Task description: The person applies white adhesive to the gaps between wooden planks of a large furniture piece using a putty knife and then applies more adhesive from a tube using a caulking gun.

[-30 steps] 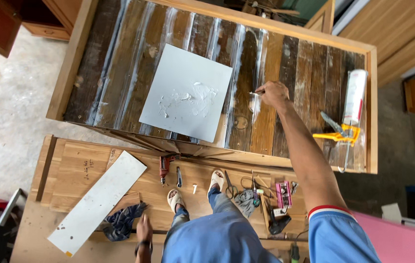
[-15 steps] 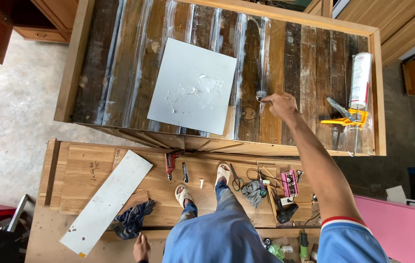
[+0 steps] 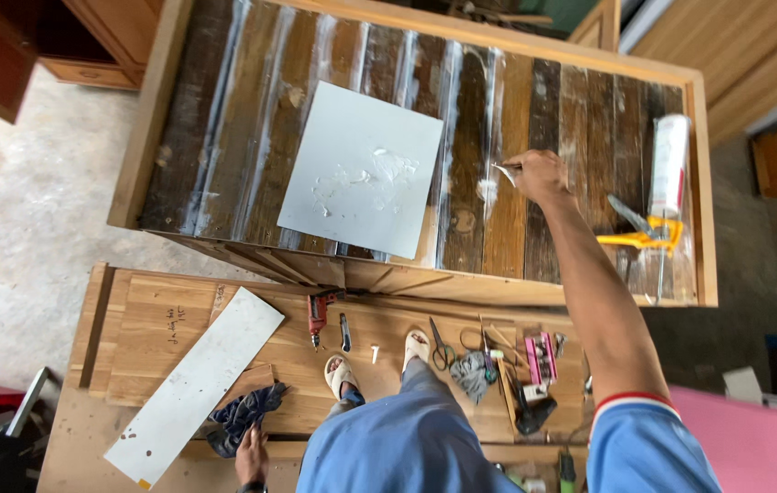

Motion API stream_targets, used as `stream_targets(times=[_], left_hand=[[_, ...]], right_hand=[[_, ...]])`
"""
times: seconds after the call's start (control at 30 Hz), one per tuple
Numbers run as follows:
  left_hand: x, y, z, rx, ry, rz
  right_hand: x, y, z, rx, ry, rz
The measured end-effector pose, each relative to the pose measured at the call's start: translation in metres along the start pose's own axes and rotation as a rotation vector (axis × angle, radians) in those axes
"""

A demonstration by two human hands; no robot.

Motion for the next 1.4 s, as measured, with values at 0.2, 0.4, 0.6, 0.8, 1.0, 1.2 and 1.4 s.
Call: stream_targets(times=[0.2,0.4,0.6,0.8,1.0,1.2,1.4], left_hand=[[-0.062,0.045,-0.007,-0.019,-0.210,0.072],[-0.064,0.022,-0.042,-0.003,-0.116,-0.017],[-0.074,0.016,-0.076,0.013,0.026,-0.109],[-0.040,-0.125,-0.110,0.120,0.033,-0.749],[-0.020,-0.213,-0.161,-0.591,0.061,-0.432],[-0.017,-0.308,-0.199,-0.723,0.206,-0.460],[-0.029,-0.363,-0.217,-0.860,0.267,-0.250]], right_hand=[[0.016,0.016,-0.017,0.073,0.017,0.103],[0.015,0.002,-0.057,-0.027,-0.004,0.122],[-0.020,0.008,-0.054,0.030,0.058,0.316],[-0.060,0.005,-0.053,0.082,0.086,0.367],[-0.104,0.002,-0.065,0.060,0.147,0.399],[-0.154,-0.006,-0.081,0.090,0.094,0.498],[-0.109,-0.005,-0.028,0.072,-0.029,0.230]])
Point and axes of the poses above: each hand's wrist, its own x-axis towards the middle knuckle, its own z-axis out of the back of the hand, y = z × x, the point moved 8 cm from there along x, towards the middle knuckle, and after that the axes turned 15 degrees about -z, right-handed, at the moved point
